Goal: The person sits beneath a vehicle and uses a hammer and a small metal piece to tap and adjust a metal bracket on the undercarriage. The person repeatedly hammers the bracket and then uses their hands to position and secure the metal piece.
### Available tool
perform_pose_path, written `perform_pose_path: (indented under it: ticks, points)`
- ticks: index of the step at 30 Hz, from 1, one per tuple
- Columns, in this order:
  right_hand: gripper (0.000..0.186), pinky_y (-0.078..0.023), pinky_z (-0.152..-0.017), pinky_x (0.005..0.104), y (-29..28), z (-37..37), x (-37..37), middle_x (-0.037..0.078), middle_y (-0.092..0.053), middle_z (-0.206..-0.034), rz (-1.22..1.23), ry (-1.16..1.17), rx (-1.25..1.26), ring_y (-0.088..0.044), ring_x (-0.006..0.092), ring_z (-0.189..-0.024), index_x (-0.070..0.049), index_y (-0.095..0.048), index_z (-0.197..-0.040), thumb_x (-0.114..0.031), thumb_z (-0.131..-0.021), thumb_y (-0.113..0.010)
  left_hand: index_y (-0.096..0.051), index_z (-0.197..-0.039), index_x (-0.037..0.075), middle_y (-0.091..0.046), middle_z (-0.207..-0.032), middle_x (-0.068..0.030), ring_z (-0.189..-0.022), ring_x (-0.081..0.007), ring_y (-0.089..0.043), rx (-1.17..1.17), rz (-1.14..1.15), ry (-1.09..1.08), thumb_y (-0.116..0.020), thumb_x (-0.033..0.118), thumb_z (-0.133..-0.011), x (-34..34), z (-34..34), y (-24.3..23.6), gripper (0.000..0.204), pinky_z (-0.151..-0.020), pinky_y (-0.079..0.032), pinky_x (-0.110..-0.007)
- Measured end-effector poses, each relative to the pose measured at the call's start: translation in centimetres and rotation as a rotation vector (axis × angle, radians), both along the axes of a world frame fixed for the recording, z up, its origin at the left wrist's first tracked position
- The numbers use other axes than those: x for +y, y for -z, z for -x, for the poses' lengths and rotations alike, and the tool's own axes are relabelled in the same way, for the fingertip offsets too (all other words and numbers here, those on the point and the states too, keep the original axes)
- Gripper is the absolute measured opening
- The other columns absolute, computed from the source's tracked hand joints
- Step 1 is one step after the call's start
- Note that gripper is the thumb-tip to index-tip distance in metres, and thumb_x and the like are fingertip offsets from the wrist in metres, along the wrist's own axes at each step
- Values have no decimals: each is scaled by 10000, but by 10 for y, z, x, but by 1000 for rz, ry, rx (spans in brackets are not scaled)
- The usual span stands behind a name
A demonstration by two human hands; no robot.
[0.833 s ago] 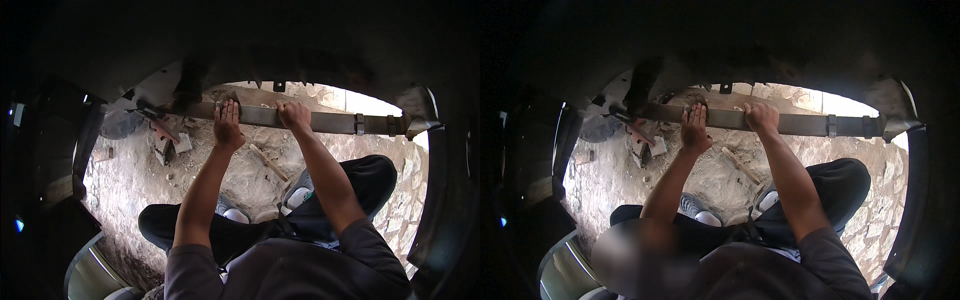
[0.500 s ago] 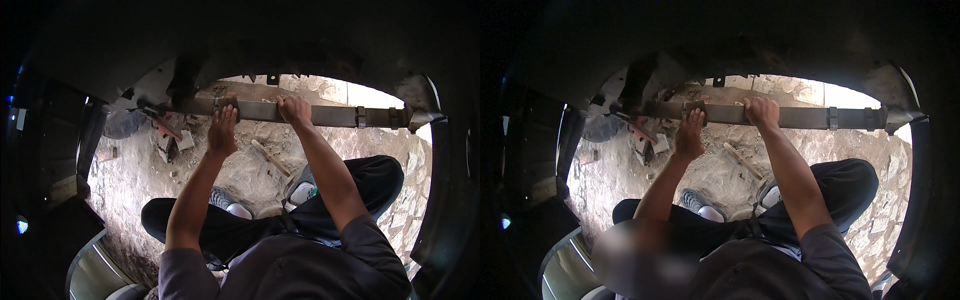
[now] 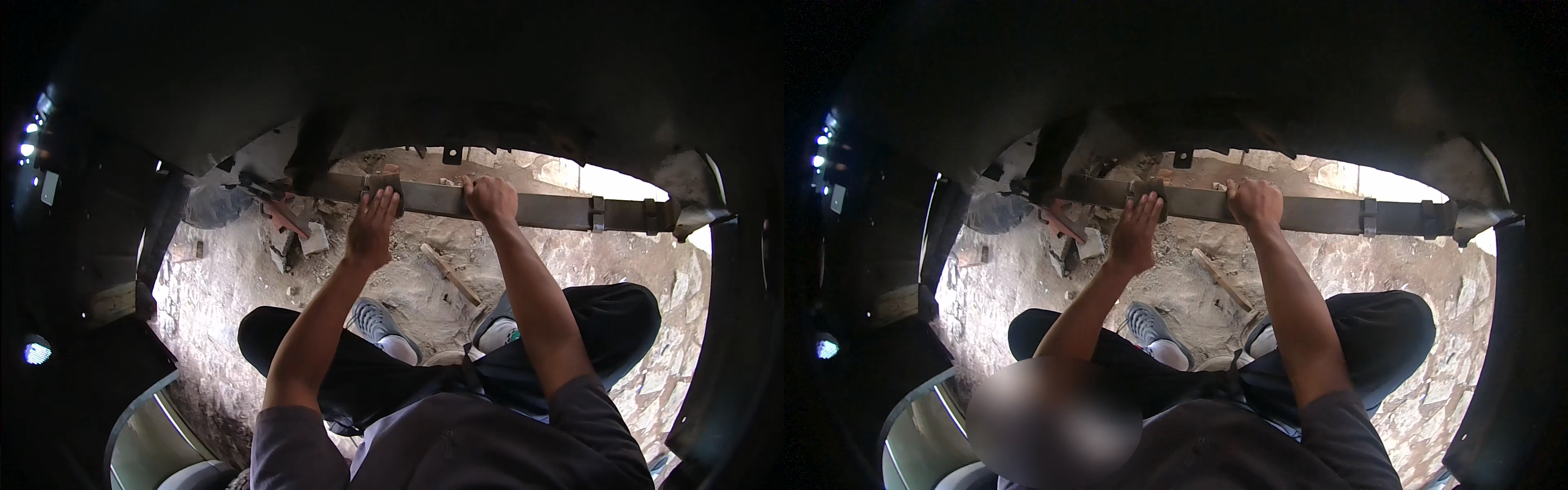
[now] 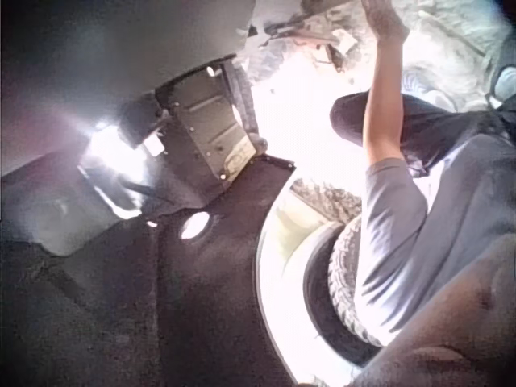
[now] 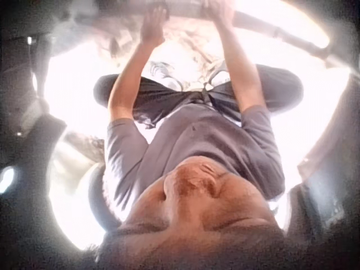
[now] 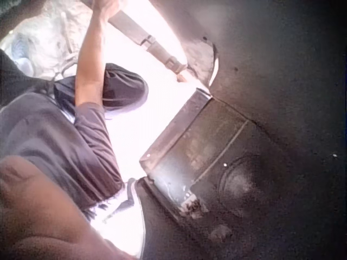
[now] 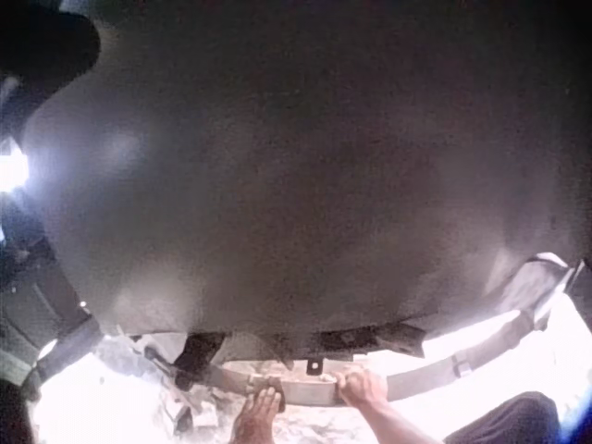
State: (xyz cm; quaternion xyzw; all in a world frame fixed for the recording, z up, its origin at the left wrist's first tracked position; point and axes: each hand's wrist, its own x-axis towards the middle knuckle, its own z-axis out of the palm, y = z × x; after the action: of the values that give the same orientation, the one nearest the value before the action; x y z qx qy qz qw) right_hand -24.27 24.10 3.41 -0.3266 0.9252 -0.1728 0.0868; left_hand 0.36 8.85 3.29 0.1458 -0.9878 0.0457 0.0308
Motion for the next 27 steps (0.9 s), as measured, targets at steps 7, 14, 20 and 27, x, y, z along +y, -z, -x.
perform_pose_path:
  ticks: [7, 14, 20, 27]
  points:
    - [530, -578, -852, 488, 5, 0, -6, 213, -770, -901, 36, -21, -58, -754, 385, -909, -79, -825, -918, -523, -1023, -556, -337, -1599, -36, -374, -1655, -243, -1556, -349, -352, 130, -29, -130, -779, 156, -639, -10, 35, 10, 1074, -1316, -202, -471]
    - [469, -578, -832, 479, 10, 4, 0, 198, -770, -875, 91, 4, -16, -758, 374, -880, -94, -828, -897, -476, -1008, -581, -361, -1587, -50, -366, -1660, -253, -1565, -357, -337, 80, -131, -27, -671, 119, -672, 11, -8, 1, 982, -1330, -171, -454]
    - [479, -574, -839, 480, 10, 2, -6, 196, -767, -861, 86, 18, 30, -756, 377, -864, -91, -825, -880, -475, -1011, -570, -358, -1585, -60, -405, -1633, -262, -1544, -364, -374, 73, 14, -3, -660, 121, -703, -20, 26, 2, 949, -1320, -197, -465]
    - [496, -563, -873, 488, 11, 2, -3, 199, -764, -851, 80, 13, 16, -753, 378, -877, -88, -822, -877, -487, -1015, -560, -330, -1588, -84, -360, -1656, -266, -1564, -360, -333, 32, -26, -18, -637, 99, -752, -28, 45, 4, 909, -1326, -166, -460]
